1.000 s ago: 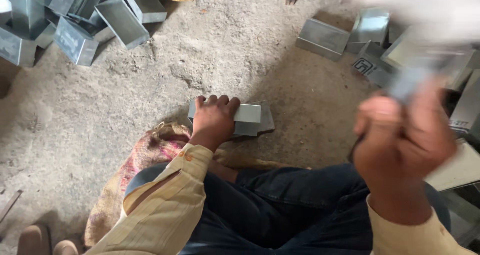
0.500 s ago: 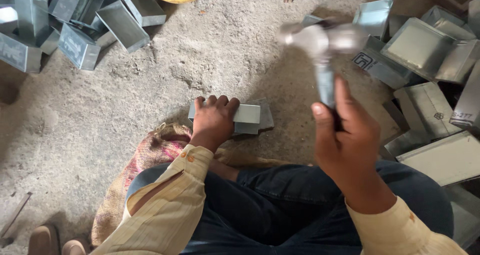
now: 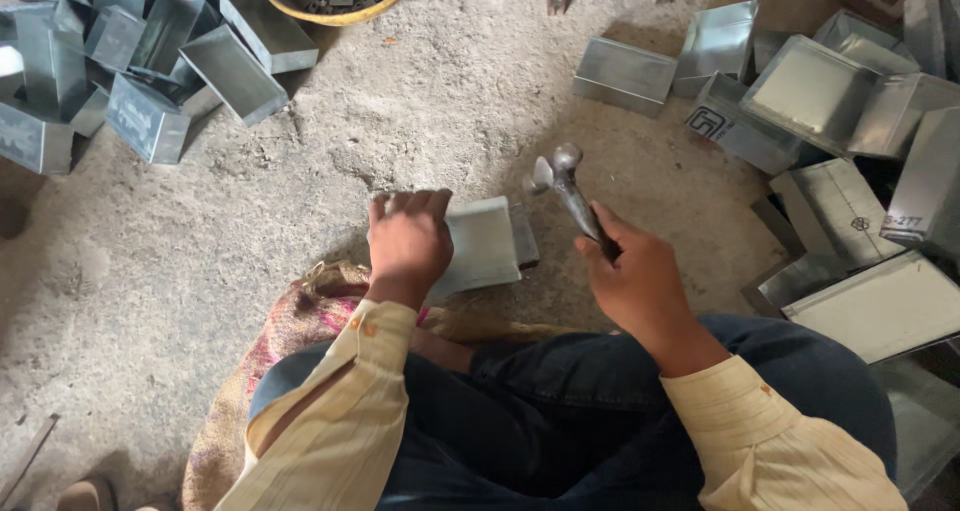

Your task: The person hammers the edges of small metal boxes to assemble and secure them. The person handles several boxes, placing them on a metal block before striking the joints.

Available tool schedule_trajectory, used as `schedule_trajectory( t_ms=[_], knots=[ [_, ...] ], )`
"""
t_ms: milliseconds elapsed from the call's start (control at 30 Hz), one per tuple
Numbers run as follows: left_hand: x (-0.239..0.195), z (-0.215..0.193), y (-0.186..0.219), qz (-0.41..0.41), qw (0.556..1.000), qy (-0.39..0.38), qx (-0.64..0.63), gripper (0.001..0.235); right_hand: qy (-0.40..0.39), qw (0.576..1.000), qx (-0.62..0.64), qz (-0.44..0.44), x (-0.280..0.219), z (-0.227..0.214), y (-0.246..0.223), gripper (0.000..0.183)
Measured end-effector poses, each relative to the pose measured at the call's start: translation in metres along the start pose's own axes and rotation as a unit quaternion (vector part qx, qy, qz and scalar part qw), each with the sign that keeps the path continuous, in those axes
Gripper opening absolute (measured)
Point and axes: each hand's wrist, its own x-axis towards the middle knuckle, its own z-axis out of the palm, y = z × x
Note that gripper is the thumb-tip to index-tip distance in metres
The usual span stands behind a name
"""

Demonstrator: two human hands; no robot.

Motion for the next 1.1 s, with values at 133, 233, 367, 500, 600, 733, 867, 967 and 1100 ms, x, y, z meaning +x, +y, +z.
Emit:
schedule_trajectory(
  t_ms=[133, 233, 367, 500, 600, 733, 867, 967, 1100],
  knots=[
    [0.002, -0.01, 0.004, -0.032, 0.99, -0.135, 0.005, 0.088, 0.029, 0.998, -0.016, -0.045, -0.002, -0.004, -0.008, 0.05],
    [-0.005, -0.015, 0.005, -0.005, 0.977, -0.212, 0.008, 0.13, 0.069, 0.99, -0.008, -0.125, -0.005, -0.015, -0.018, 0.047],
    [-0.005, -0.013, 0.001, 0.033, 0.978, -0.203, 0.028, 0.127, 0.126, 0.948, -0.002, -0.293, -0.001, -0.018, -0.022, 0.043],
    [-0.003, -0.012, -0.002, 0.077, 0.982, -0.172, 0.014, 0.12, 0.08, 0.946, -0.031, -0.312, 0.023, 0.008, -0.004, 0.041],
    [-0.005, -0.012, 0.004, 0.081, 0.981, -0.172, 0.036, 0.117, -0.12, 0.966, -0.223, -0.058, 0.027, 0.019, 0.005, 0.039],
    [-0.004, -0.016, 0.004, 0.069, 0.983, -0.171, 0.003, 0.114, 0.033, 0.972, -0.069, -0.223, 0.013, 0.003, -0.004, 0.04],
    [-0.001, -0.015, -0.017, 0.014, 0.98, -0.199, -0.009, 0.117, 0.06, 0.97, -0.039, -0.231, 0.008, -0.005, 0.0, 0.031],
    [0.004, -0.011, -0.021, -0.013, 0.978, -0.206, -0.02, 0.121, -0.053, 0.986, -0.048, -0.147, 0.013, 0.008, 0.011, 0.037],
    [0.003, -0.01, -0.021, -0.012, 0.984, -0.18, -0.014, 0.115, -0.144, 0.96, -0.22, -0.094, 0.018, 0.015, 0.012, 0.026]
  ],
)
